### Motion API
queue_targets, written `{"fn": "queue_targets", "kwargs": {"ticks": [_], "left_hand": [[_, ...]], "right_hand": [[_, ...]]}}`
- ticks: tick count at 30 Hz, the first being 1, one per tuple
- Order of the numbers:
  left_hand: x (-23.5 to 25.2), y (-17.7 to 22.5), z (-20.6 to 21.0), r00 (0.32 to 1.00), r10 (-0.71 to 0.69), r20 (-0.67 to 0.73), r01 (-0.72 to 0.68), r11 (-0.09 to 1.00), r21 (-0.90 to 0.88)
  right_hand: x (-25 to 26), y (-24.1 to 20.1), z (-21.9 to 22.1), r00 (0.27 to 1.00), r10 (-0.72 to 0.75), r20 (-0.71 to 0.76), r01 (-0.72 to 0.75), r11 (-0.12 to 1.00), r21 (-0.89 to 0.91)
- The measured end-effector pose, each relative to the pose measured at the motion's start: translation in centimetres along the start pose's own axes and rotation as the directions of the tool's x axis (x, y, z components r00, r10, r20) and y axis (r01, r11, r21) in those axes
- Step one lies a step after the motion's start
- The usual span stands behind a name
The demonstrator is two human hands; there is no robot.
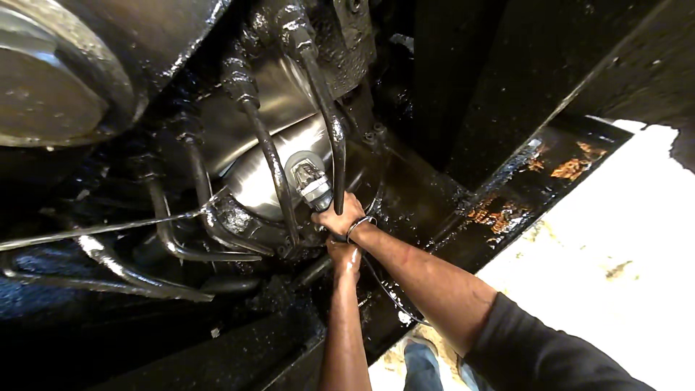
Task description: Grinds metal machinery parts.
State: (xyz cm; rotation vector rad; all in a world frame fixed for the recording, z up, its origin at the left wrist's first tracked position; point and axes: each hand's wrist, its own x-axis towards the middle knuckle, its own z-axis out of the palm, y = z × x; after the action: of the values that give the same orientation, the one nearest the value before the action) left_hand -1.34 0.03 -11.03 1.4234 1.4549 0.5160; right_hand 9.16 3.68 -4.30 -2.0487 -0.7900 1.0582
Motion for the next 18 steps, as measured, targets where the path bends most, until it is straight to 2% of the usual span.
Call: {"fn": "queue_targets", "kwargs": {"ticks": [18], "left_hand": [[0.21,0.17,-0.16,1.0,0.012,-0.009,-0.012,1.0,-0.002]], "right_hand": [[0.03,-0.42,-0.13,1.0,-0.023,0.013,0.023,1.0,-0.019]]}}
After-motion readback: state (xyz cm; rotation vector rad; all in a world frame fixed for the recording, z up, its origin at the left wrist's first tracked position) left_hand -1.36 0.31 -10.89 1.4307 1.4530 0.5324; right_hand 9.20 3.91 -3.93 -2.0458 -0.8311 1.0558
